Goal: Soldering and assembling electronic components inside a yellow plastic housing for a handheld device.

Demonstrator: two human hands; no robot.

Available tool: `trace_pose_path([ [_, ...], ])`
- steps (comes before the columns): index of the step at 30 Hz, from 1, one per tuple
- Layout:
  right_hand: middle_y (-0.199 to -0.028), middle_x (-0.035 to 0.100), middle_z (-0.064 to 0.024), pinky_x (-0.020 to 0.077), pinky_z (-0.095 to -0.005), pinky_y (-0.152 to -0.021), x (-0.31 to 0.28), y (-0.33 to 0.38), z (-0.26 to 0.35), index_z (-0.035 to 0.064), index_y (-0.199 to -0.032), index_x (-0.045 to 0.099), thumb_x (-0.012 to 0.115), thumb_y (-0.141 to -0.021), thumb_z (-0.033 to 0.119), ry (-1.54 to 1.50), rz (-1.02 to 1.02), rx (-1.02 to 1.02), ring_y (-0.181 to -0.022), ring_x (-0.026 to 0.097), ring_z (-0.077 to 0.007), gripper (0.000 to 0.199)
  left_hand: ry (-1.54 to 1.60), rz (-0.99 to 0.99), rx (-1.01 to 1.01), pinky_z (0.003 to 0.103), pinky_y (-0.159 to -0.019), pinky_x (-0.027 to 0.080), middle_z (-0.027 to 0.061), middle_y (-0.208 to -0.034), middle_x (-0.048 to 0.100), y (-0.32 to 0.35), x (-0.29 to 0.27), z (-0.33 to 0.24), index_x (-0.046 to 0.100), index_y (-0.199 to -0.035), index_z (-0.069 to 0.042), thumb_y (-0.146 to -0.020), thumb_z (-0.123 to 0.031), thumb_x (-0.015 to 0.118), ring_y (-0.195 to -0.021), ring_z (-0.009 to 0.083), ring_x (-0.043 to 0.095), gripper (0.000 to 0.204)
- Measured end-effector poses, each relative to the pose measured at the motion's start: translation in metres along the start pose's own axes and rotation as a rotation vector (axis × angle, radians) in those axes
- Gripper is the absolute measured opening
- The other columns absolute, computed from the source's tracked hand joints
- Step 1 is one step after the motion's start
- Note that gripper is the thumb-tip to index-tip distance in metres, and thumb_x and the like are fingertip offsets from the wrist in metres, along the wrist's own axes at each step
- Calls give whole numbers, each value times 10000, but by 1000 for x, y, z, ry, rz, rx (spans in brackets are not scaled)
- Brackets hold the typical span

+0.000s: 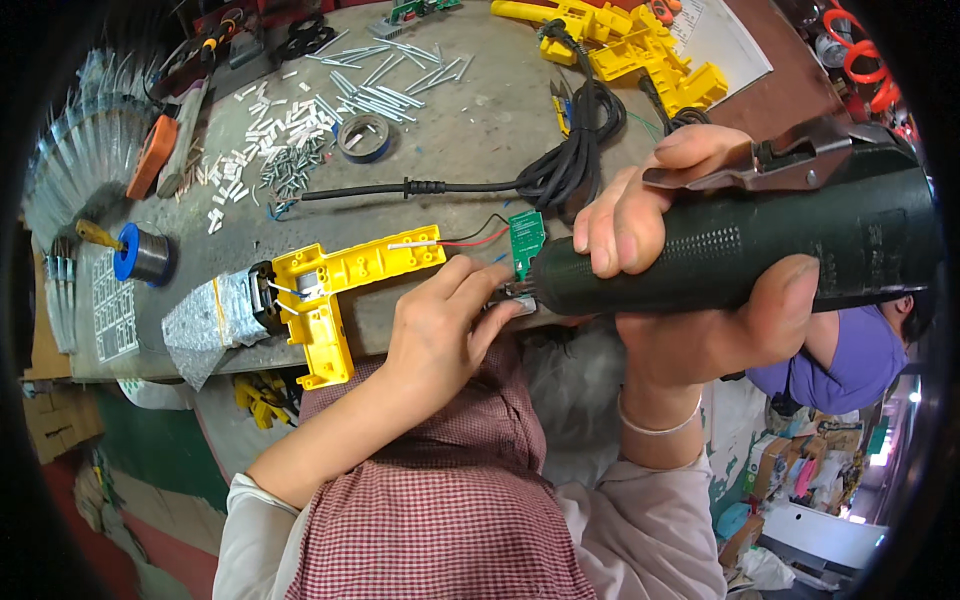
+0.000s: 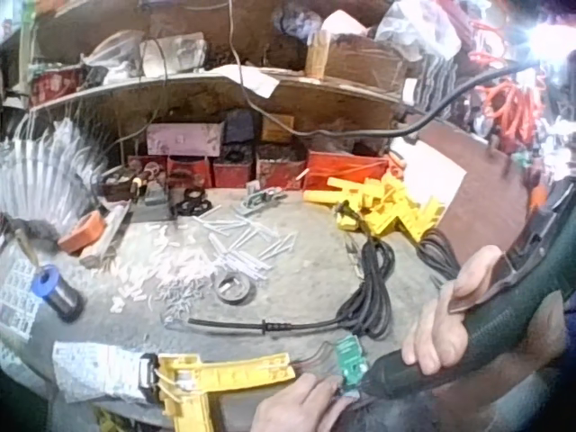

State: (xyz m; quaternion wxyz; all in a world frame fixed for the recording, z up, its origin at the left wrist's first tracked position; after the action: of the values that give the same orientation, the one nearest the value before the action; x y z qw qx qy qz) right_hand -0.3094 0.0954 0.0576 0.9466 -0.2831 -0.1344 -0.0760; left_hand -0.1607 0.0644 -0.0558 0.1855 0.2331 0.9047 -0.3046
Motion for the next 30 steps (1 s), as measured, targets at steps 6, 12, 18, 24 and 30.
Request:
trace_pose_path([
  [6,-752,487,-35,422,-317,-694,-7,-1,16,-9,-1201,475,544,-877,597,-82,-30,-30,-672,481,-150,691,19,-1,-17,356,-595,501,96,-879,605,-8,1,-5,661,-1024,-34,-779,-65,758,-678,263,632,265],
  [12,-781,462,-28,385,-318,-741,1,-9,26,-4,-1192,447,630,-853,440,-329,39,-16,-720,450,-148,588,117,-104,138,338,-570,484,107,-759,604,-16,-22,-14,667,-957,-26,-763,2,755,-630,256,610,215],
  [18,-835,494,-25,405,-288,-746,-105,-15,68,-14,-1350,424,619,-938,334,17,-278,91,-752,486,-130,574,-234,-203,233,355,-586,533,111,-819,630,4,-110,-27,692,-966,-19,-725,6,727,-672,259,642,244],
  [24,-1337,536,-115,360,-329,-1065,-246,4,22,24,-1470,380,613,-957,149,1127,-328,297,-1226,508,-210,577,-529,-588,-209,301,-668,516,105,-829,645,40,-281,23,676,-963,-15,-785,60,693,-726,204,650,193],
  [30,-1406,509,-204,344,-386,-1099,-315,17,-22,97,-1461,409,626,-836,-32,1715,-120,365,-1316,477,-343,674,-454,-749,-470,271,-676,504,80,-776,685,87,-377,89,689,-891,10,-783,47,709,-716,153,654,116],
])
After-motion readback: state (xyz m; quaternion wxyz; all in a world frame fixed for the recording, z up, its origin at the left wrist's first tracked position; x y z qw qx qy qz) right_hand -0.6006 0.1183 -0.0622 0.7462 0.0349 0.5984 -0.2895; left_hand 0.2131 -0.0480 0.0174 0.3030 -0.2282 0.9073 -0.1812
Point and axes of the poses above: each hand's wrist, its own y-axis away from the middle knuckle, its own x-axis out of the palm, z = x × y, the point moved 3 cm from there along -y, towards the middle knuckle
